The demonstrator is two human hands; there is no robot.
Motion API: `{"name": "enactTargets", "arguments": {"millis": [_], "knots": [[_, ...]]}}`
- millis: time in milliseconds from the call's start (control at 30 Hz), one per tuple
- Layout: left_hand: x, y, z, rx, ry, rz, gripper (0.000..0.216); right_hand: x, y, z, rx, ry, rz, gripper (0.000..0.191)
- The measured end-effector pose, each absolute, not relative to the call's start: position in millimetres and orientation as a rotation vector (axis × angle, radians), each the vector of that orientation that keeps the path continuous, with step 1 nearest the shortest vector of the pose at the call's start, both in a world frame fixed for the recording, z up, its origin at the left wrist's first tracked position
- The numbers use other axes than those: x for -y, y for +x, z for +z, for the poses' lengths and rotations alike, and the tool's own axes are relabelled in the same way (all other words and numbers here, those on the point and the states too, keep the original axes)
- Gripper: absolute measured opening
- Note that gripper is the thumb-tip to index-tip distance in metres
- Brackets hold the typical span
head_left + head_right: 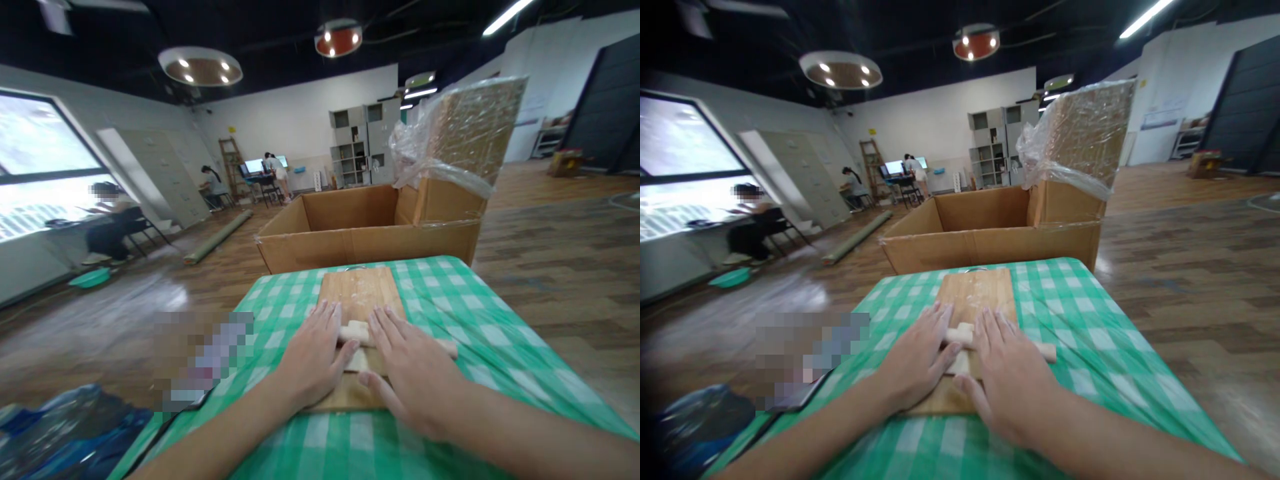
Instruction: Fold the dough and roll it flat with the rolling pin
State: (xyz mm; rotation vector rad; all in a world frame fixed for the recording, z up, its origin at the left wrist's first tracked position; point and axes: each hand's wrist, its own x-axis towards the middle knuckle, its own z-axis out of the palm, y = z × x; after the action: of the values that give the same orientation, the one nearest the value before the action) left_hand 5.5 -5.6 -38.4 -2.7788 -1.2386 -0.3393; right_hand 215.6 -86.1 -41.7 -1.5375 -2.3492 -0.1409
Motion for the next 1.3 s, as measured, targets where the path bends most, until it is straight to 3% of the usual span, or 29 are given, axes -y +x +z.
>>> {"name": "enactTargets", "arguments": {"millis": [200, 400, 667, 867, 1133, 1300], "knots": [[7.6, 4.3, -33.5, 1.206, -2.807, -0.3, 0.075, 100.3, 216.4, -42.2, 2.335, -1.579, -0.127, 0.077], [-18.5, 28.9, -29.1, 1.234, -2.807, -0.302, 0.065, 63.9, 229.5, -33.4, 2.34, -1.691, -0.051, 0.071], [-56.3, 45.8, -35.3, 0.987, -2.739, -0.177, 0.057, 15.5, 256.7, -41.1, 2.552, -1.545, -0.249, 0.058], [-49.6, 43.4, -37.7, 1.042, -2.675, -0.151, 0.053, 21.8, 253.9, -37.1, 2.47, -1.688, -0.167, 0.063], [7.5, 15.9, -38.6, 1.248, -2.752, -0.227, 0.073, 67.8, 234.6, -38.0, 2.374, -1.594, -0.159, 0.069], [24.6, 8.7, -38.8, 1.272, -2.783, -0.252, 0.073, 73.4, 233.1, -42.5, 2.359, -1.549, -0.204, 0.072]]}}
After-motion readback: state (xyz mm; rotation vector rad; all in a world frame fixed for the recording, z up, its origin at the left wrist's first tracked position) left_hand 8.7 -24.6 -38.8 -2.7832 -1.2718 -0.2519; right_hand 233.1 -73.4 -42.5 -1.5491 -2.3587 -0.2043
